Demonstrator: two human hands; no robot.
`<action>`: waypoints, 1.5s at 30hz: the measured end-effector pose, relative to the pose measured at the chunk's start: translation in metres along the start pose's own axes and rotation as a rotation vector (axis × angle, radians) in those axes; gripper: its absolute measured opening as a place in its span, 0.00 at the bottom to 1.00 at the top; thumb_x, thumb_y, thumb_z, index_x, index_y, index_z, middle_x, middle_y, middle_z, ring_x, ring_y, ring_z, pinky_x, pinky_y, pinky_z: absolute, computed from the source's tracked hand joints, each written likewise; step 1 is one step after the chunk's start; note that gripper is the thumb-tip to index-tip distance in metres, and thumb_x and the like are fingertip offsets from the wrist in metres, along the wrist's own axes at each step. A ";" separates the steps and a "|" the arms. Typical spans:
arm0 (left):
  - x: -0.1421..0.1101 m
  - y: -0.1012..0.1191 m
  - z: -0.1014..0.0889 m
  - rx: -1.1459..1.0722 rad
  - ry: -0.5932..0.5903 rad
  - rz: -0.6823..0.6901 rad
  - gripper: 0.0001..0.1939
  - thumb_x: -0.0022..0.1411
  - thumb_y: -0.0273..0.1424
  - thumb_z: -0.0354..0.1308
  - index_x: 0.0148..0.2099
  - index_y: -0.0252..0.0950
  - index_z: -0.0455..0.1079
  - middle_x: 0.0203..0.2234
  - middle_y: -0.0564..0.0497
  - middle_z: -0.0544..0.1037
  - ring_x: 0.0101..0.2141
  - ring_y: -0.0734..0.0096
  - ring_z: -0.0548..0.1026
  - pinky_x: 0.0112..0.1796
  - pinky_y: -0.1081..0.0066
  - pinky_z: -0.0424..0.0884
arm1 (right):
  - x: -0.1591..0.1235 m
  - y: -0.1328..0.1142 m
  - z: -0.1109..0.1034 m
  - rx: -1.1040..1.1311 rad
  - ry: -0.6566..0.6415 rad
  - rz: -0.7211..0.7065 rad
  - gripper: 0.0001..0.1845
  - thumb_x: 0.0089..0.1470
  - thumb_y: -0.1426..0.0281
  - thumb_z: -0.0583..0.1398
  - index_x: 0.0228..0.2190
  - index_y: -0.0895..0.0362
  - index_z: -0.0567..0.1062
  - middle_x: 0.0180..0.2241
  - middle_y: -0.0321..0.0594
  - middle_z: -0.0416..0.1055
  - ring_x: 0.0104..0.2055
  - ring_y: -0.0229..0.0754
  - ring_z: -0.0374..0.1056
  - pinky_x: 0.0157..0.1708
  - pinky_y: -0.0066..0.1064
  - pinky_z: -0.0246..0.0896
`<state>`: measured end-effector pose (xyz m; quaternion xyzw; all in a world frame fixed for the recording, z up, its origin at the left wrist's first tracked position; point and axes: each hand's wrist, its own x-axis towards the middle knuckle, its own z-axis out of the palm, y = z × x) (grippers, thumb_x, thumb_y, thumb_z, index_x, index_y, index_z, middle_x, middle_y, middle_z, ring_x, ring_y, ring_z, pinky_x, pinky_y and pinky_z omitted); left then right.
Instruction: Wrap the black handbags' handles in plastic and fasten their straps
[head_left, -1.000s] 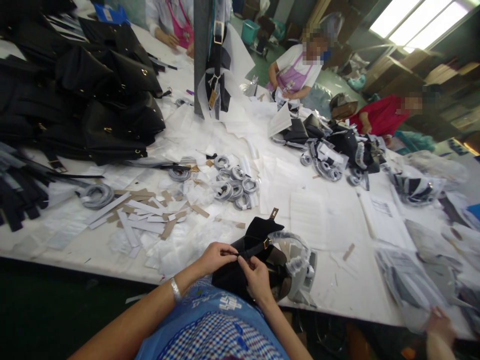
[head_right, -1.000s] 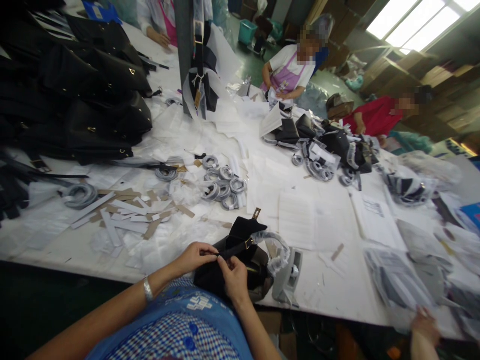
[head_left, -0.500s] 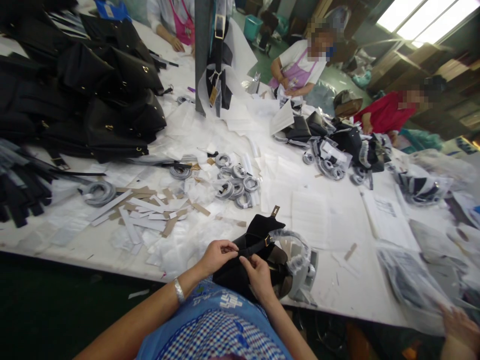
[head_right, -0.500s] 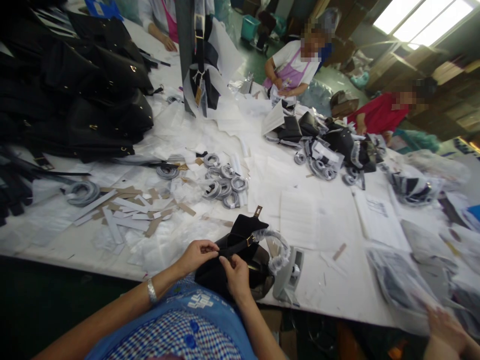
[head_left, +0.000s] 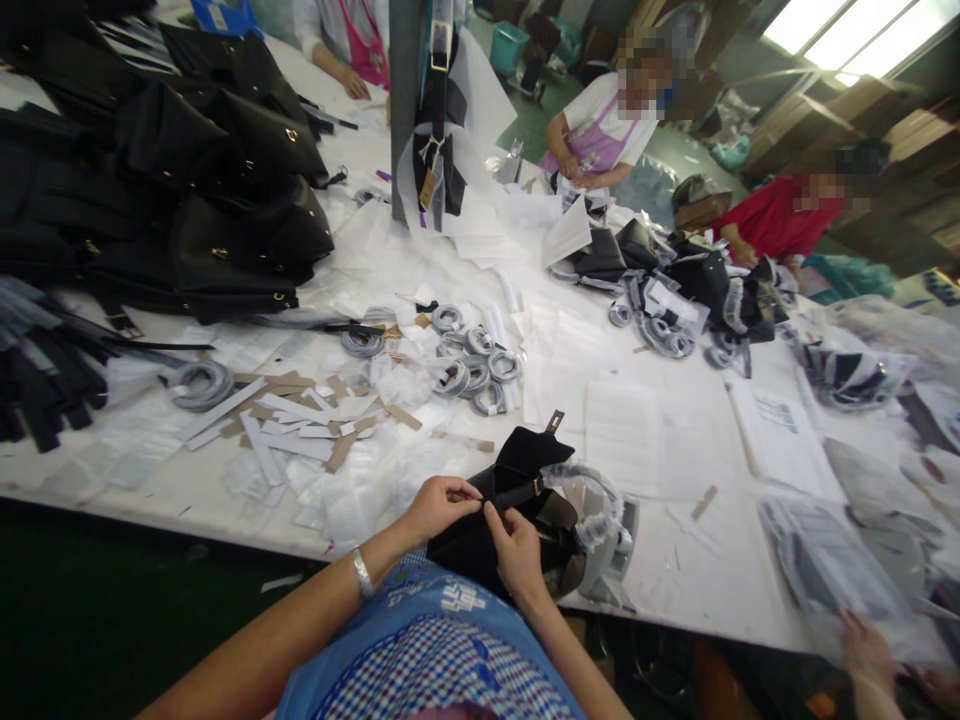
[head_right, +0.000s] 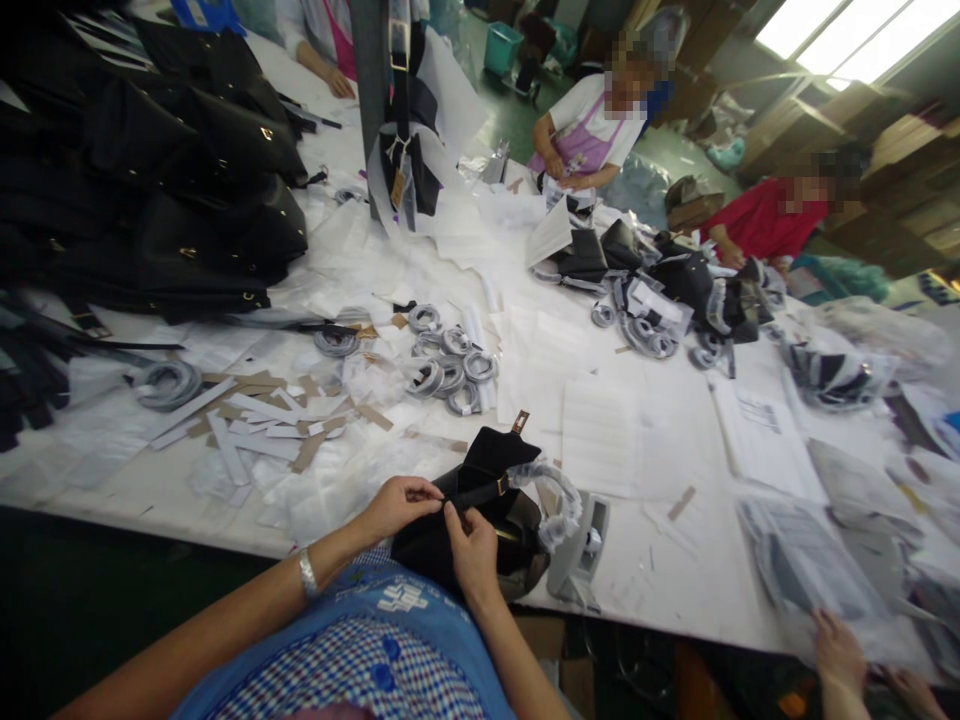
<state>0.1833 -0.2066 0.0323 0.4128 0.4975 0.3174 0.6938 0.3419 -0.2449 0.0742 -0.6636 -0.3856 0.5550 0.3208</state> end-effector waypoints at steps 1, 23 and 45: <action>0.000 0.001 -0.001 0.001 -0.015 0.001 0.09 0.51 0.31 0.65 0.36 0.33 0.80 0.29 0.47 0.84 0.32 0.63 0.80 0.37 0.68 0.73 | 0.000 0.001 0.000 -0.007 0.012 0.005 0.24 0.52 0.51 0.62 0.32 0.62 0.78 0.27 0.42 0.76 0.30 0.46 0.70 0.31 0.31 0.64; 0.001 -0.008 0.003 0.017 -0.067 -0.048 0.08 0.64 0.33 0.61 0.37 0.32 0.73 0.29 0.53 0.78 0.31 0.71 0.77 0.37 0.64 0.75 | 0.004 -0.001 0.002 -0.207 0.155 -0.009 0.21 0.46 0.53 0.62 0.19 0.60 0.72 0.16 0.35 0.65 0.20 0.36 0.55 0.19 0.27 0.48; -0.013 -0.010 0.014 0.052 0.089 0.014 0.07 0.52 0.32 0.65 0.34 0.36 0.75 0.28 0.51 0.78 0.33 0.65 0.76 0.38 0.68 0.70 | 0.005 0.020 -0.001 -0.093 0.137 -0.027 0.21 0.47 0.55 0.63 0.25 0.62 0.77 0.22 0.41 0.74 0.23 0.42 0.65 0.23 0.29 0.58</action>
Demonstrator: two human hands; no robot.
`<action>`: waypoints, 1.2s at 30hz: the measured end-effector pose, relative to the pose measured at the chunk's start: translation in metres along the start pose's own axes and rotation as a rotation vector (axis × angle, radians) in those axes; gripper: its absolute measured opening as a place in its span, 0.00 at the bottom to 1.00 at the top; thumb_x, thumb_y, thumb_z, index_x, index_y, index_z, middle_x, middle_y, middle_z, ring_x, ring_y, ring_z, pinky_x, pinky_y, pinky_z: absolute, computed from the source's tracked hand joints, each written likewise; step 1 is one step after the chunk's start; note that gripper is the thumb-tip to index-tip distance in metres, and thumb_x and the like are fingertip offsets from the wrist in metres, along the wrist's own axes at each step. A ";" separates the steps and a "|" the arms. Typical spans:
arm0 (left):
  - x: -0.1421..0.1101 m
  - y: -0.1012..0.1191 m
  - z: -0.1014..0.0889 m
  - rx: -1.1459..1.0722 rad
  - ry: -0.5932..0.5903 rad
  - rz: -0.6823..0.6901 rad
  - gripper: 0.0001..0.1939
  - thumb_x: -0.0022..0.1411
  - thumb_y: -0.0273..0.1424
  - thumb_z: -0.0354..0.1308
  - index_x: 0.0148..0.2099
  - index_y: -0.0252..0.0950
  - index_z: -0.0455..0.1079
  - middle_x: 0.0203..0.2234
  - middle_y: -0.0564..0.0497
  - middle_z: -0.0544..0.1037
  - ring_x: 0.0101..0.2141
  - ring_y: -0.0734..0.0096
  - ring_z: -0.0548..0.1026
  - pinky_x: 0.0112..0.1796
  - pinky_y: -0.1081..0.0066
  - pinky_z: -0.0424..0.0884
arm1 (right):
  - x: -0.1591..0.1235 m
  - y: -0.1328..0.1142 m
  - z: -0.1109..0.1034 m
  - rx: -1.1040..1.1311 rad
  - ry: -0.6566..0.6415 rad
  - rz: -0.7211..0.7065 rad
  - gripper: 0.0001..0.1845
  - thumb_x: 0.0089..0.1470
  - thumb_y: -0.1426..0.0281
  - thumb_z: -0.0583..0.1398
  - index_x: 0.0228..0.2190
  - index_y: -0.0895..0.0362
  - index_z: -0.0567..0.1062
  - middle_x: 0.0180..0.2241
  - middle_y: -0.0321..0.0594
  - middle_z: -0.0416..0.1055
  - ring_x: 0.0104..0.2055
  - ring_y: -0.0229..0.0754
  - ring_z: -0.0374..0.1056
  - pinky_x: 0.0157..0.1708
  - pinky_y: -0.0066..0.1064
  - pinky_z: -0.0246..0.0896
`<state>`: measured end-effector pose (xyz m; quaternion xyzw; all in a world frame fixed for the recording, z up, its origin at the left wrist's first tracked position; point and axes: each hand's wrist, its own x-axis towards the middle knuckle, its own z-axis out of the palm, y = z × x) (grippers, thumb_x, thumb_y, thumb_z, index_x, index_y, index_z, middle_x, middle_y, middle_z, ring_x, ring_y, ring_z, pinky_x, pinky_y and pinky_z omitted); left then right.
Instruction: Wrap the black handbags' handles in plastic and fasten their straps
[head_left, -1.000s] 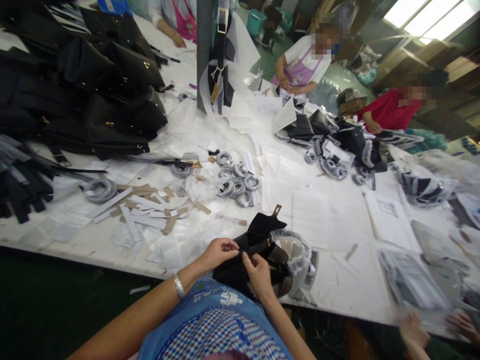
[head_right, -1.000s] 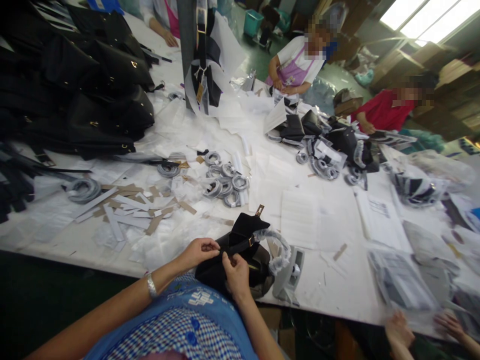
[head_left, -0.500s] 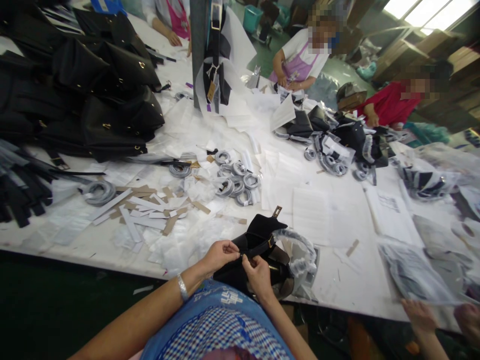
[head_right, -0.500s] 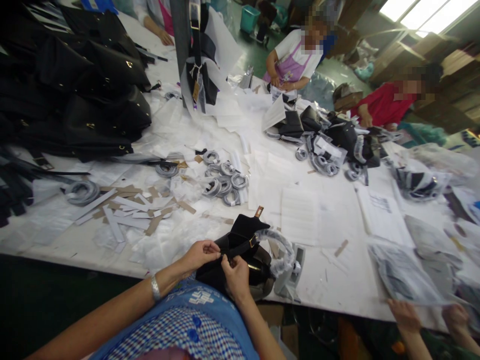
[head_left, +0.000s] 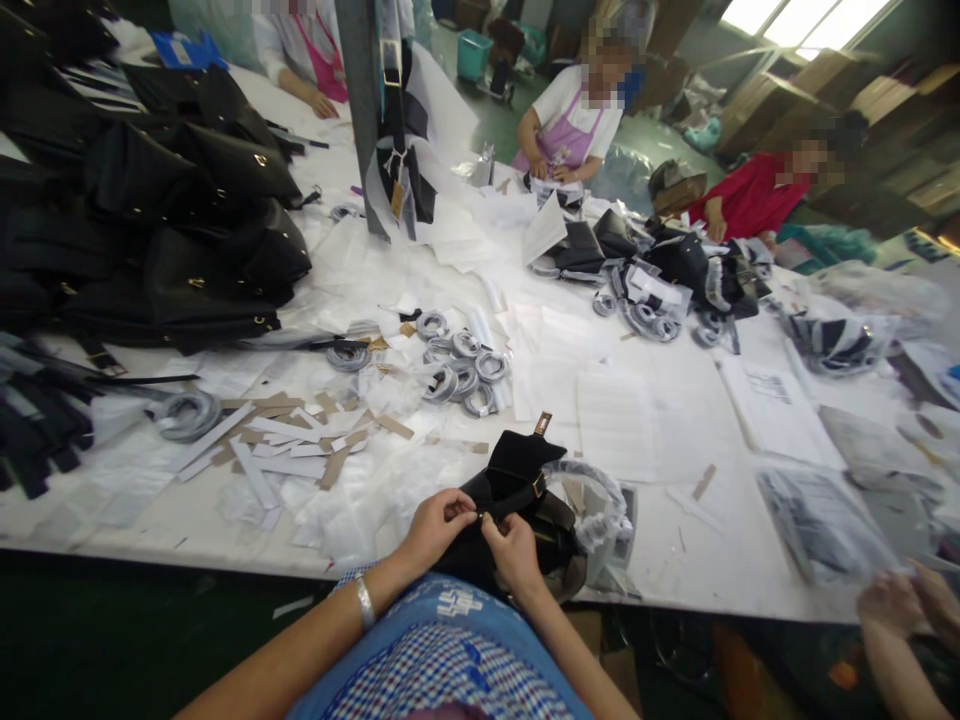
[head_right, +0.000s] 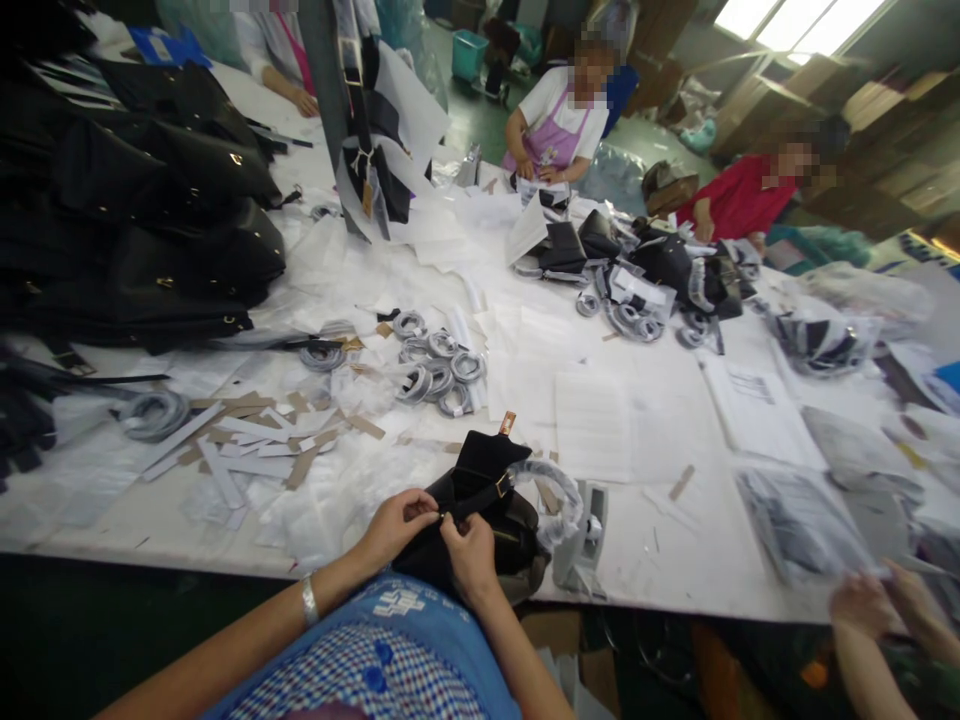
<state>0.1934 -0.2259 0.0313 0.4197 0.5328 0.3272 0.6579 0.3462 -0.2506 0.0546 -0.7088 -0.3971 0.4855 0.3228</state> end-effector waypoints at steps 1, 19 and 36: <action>0.000 0.000 0.000 0.002 0.015 0.003 0.08 0.52 0.32 0.65 0.36 0.36 0.76 0.30 0.50 0.78 0.35 0.65 0.76 0.40 0.68 0.70 | 0.000 0.000 0.001 0.015 0.004 0.009 0.22 0.47 0.53 0.63 0.25 0.62 0.77 0.22 0.42 0.74 0.23 0.43 0.66 0.23 0.30 0.59; 0.000 -0.003 0.000 -0.052 -0.008 -0.080 0.13 0.51 0.36 0.66 0.36 0.34 0.73 0.25 0.53 0.77 0.29 0.69 0.75 0.35 0.70 0.70 | -0.002 0.004 0.006 0.108 -0.059 0.007 0.20 0.49 0.58 0.63 0.33 0.64 0.78 0.31 0.48 0.79 0.32 0.50 0.73 0.31 0.34 0.68; 0.013 0.095 0.010 0.415 -0.141 0.288 0.18 0.65 0.38 0.52 0.54 0.41 0.74 0.50 0.44 0.77 0.53 0.53 0.70 0.57 0.55 0.59 | -0.016 -0.043 -0.006 0.039 -0.218 -0.307 0.09 0.52 0.72 0.61 0.34 0.54 0.81 0.38 0.44 0.78 0.46 0.52 0.70 0.50 0.41 0.61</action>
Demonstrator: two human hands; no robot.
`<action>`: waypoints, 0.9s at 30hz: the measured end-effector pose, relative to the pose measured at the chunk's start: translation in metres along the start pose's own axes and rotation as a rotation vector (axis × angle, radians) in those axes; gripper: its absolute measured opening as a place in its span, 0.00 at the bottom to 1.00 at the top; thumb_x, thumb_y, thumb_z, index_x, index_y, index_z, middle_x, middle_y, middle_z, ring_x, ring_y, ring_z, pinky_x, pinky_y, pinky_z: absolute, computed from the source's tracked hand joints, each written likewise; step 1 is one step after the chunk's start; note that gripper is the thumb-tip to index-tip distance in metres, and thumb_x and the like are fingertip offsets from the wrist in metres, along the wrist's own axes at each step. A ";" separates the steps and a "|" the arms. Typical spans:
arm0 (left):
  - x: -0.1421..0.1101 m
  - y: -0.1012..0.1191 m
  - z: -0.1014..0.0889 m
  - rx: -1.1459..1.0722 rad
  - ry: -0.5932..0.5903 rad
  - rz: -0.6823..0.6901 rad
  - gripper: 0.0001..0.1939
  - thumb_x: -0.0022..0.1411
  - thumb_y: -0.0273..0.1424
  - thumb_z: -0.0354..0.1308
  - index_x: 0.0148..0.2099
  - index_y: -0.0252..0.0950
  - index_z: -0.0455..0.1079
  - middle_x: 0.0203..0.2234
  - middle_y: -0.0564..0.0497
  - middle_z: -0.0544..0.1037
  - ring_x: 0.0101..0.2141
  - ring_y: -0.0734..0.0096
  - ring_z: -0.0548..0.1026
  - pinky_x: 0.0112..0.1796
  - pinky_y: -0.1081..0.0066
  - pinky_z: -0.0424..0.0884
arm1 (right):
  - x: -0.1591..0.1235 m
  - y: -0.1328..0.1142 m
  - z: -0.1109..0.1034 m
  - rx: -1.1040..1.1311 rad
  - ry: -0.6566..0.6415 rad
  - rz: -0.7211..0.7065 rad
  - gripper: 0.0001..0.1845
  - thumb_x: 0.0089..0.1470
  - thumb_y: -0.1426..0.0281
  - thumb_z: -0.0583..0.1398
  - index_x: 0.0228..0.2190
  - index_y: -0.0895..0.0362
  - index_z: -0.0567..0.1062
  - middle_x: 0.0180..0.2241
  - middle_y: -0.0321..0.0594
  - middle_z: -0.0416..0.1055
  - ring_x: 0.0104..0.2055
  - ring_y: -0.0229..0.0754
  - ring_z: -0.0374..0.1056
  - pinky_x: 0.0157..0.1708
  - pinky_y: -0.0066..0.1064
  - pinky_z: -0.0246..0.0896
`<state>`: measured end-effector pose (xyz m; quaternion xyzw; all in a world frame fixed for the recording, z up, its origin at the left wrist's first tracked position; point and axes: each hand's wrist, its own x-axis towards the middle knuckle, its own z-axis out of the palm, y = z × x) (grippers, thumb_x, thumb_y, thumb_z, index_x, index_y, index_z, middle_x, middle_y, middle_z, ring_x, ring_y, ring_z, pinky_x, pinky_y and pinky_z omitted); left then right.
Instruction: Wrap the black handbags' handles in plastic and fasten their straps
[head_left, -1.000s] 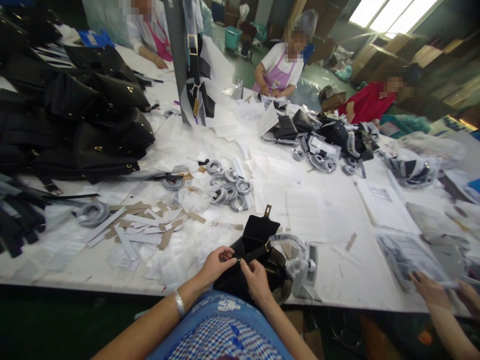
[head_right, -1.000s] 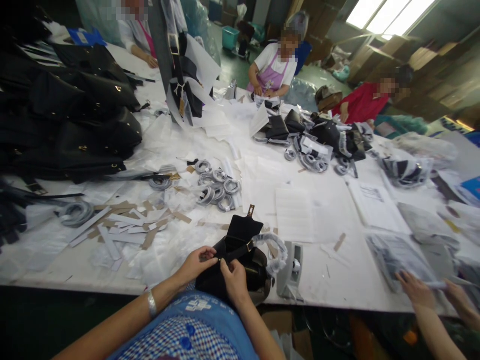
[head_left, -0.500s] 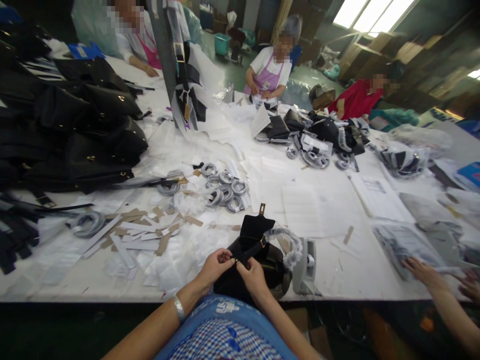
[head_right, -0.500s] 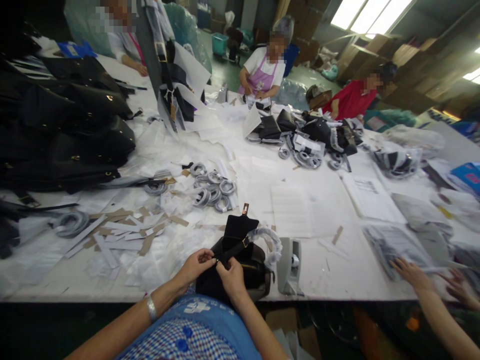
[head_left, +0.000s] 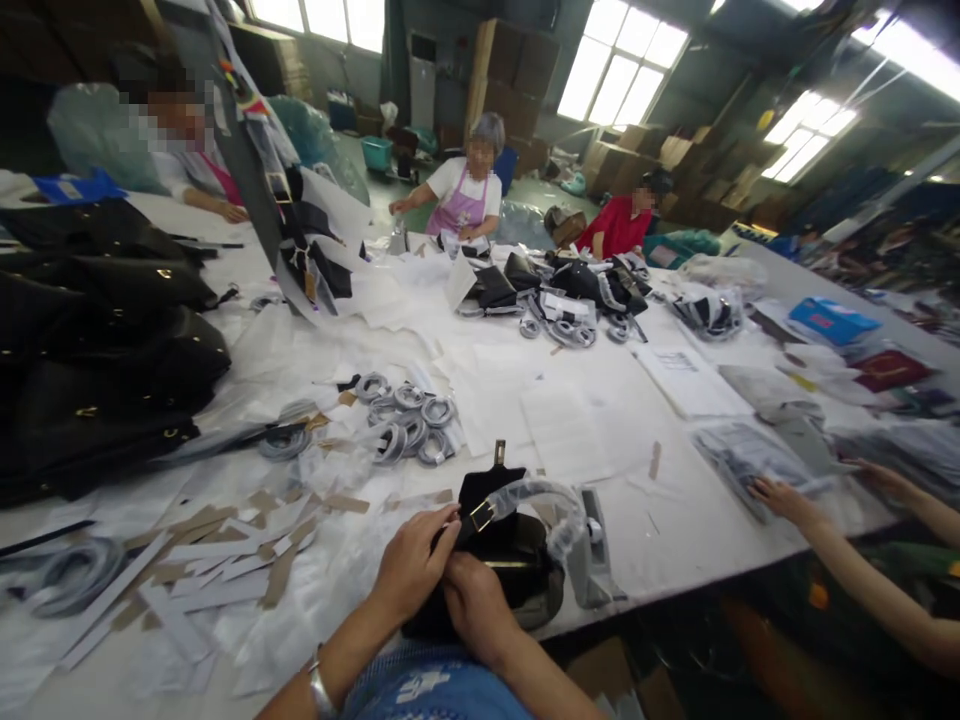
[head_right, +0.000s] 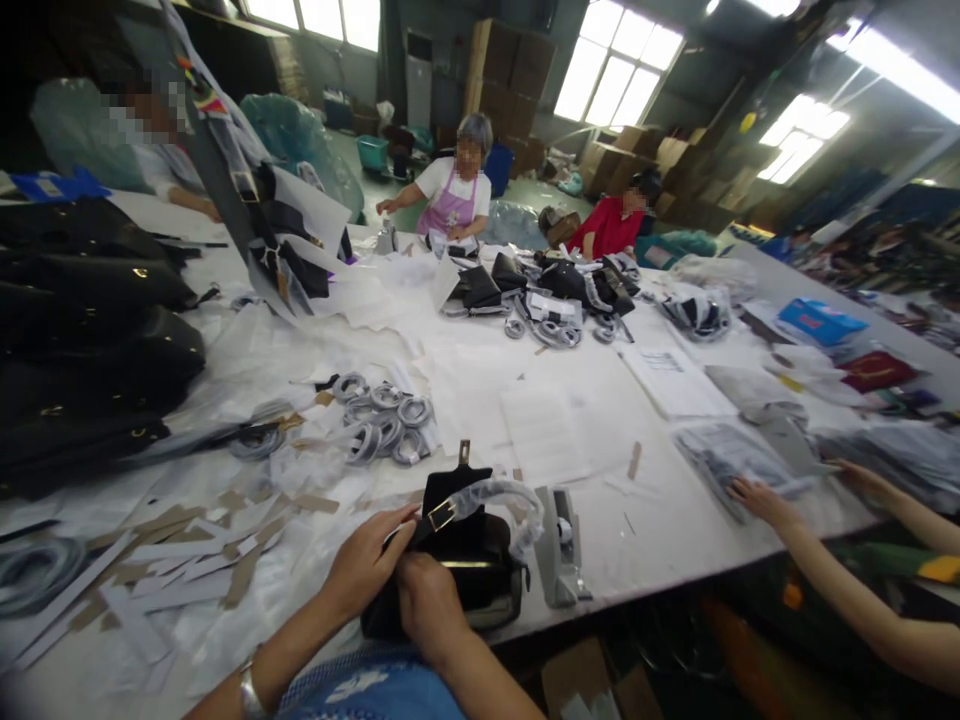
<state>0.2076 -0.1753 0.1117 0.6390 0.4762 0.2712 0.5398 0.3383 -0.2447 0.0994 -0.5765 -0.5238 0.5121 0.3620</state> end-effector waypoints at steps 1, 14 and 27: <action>0.007 0.008 0.001 0.005 -0.053 -0.003 0.18 0.64 0.38 0.54 0.52 0.40 0.75 0.47 0.44 0.79 0.51 0.51 0.72 0.55 0.54 0.61 | -0.002 0.001 0.001 0.026 -0.016 0.004 0.07 0.50 0.72 0.62 0.33 0.54 0.81 0.37 0.44 0.79 0.45 0.52 0.71 0.50 0.40 0.62; 0.006 0.043 -0.026 -0.205 -0.437 -0.100 0.17 0.64 0.40 0.57 0.46 0.34 0.76 0.38 0.46 0.82 0.39 0.61 0.77 0.41 0.69 0.70 | -0.032 -0.037 -0.052 0.629 0.300 0.196 0.22 0.54 0.54 0.63 0.42 0.58 0.77 0.44 0.48 0.77 0.48 0.52 0.73 0.47 0.40 0.68; -0.016 0.029 -0.017 -0.270 -0.243 -0.106 0.19 0.64 0.43 0.55 0.46 0.36 0.77 0.41 0.46 0.81 0.44 0.58 0.76 0.48 0.65 0.69 | -0.039 -0.057 -0.026 0.311 0.259 0.273 0.26 0.53 0.50 0.62 0.35 0.60 0.83 0.32 0.47 0.80 0.37 0.52 0.76 0.39 0.39 0.70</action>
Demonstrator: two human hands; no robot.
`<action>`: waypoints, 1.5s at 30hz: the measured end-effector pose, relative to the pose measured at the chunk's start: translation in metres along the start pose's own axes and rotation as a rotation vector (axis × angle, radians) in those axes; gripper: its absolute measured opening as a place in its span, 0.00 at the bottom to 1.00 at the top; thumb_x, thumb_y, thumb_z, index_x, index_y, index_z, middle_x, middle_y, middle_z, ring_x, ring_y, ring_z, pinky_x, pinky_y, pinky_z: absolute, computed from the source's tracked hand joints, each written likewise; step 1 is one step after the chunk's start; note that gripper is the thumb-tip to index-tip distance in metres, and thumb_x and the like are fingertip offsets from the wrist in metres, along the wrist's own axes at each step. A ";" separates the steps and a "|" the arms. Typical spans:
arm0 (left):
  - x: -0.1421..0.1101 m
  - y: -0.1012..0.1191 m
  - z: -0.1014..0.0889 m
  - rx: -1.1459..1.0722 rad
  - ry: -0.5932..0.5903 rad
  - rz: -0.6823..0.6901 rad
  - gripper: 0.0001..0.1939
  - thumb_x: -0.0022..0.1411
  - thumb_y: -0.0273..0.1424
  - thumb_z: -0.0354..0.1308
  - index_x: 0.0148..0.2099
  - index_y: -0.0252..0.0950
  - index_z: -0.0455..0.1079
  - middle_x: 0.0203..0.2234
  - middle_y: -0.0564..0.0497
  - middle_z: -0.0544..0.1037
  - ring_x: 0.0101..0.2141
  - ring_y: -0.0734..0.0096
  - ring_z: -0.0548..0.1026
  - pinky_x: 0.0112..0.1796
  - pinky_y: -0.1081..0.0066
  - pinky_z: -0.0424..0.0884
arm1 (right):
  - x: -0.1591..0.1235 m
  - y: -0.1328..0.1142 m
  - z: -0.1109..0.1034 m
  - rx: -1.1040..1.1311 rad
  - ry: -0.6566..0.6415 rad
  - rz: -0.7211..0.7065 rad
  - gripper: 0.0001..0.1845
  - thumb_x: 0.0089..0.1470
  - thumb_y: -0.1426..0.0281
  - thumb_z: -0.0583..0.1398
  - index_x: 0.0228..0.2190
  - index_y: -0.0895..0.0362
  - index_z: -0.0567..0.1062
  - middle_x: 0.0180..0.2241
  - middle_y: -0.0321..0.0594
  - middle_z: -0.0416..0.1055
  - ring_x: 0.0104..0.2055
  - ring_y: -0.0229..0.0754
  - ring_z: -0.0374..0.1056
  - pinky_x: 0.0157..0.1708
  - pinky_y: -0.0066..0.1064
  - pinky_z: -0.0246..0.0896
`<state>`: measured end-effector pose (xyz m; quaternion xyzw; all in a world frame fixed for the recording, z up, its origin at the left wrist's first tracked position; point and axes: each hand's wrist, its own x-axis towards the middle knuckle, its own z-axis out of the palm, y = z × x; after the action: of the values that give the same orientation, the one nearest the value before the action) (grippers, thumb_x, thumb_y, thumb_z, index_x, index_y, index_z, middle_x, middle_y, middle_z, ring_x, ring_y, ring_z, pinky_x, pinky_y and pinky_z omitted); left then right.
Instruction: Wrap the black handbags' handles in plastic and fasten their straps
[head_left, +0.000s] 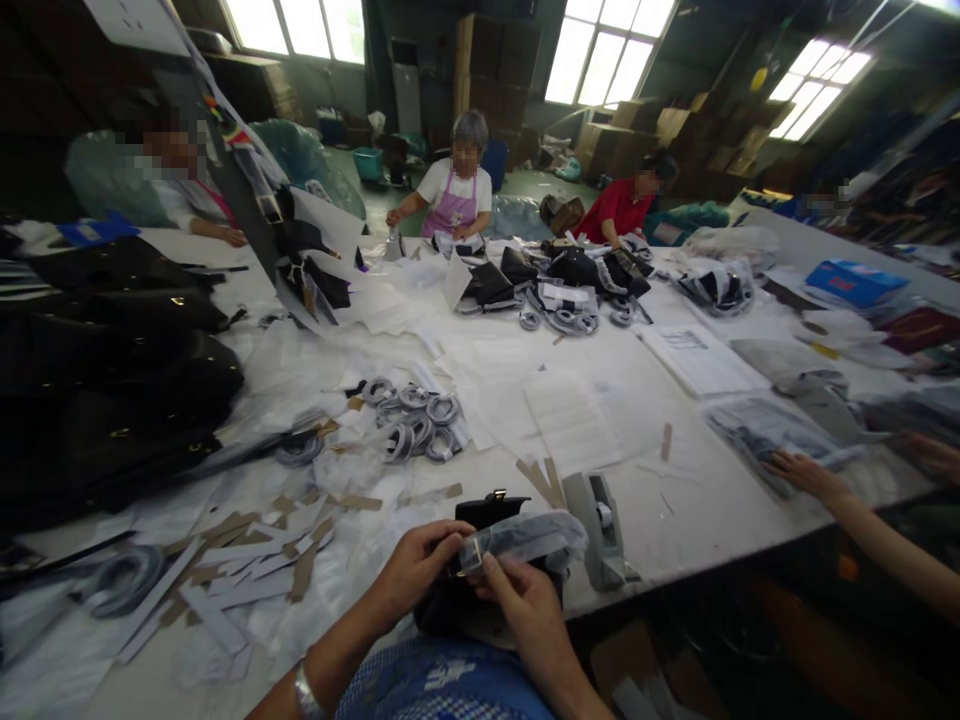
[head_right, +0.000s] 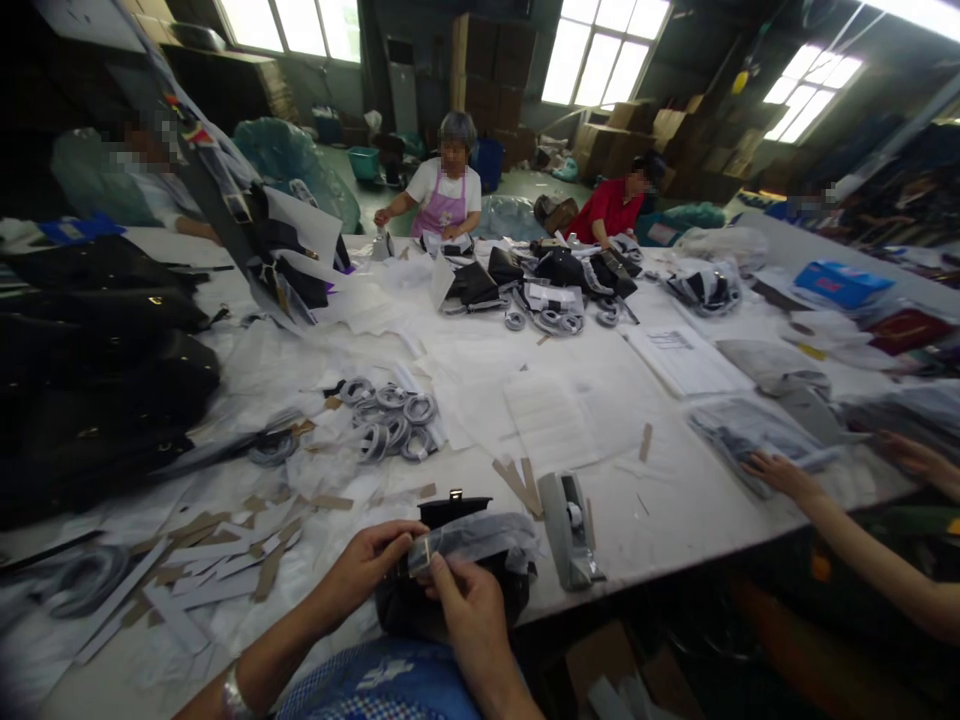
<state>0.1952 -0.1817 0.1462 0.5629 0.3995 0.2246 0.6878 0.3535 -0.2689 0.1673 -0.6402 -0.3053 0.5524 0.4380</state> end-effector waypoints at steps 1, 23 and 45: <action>-0.001 0.000 0.000 -0.009 0.007 -0.003 0.20 0.66 0.44 0.52 0.46 0.36 0.77 0.43 0.46 0.81 0.46 0.58 0.76 0.49 0.64 0.68 | -0.001 0.000 0.001 -0.049 0.013 -0.023 0.25 0.53 0.50 0.62 0.35 0.60 0.83 0.31 0.47 0.80 0.36 0.53 0.76 0.39 0.39 0.70; -0.007 -0.033 -0.015 -0.039 0.053 0.147 0.18 0.63 0.41 0.56 0.46 0.34 0.77 0.41 0.46 0.82 0.43 0.60 0.77 0.47 0.66 0.69 | 0.009 0.004 0.013 -0.392 0.113 -0.012 0.27 0.45 0.46 0.64 0.28 0.60 0.80 0.25 0.47 0.78 0.30 0.53 0.74 0.32 0.38 0.66; -0.021 -0.064 -0.031 0.069 0.076 0.097 0.13 0.59 0.39 0.60 0.34 0.34 0.80 0.31 0.47 0.85 0.36 0.59 0.80 0.41 0.67 0.71 | 0.001 -0.022 0.004 0.660 0.131 0.009 0.21 0.51 0.54 0.65 0.43 0.52 0.78 0.51 0.43 0.74 0.60 0.51 0.63 0.60 0.46 0.55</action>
<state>0.1491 -0.1961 0.0903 0.5958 0.4052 0.2650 0.6408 0.3516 -0.2576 0.1865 -0.4991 -0.0783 0.5811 0.6380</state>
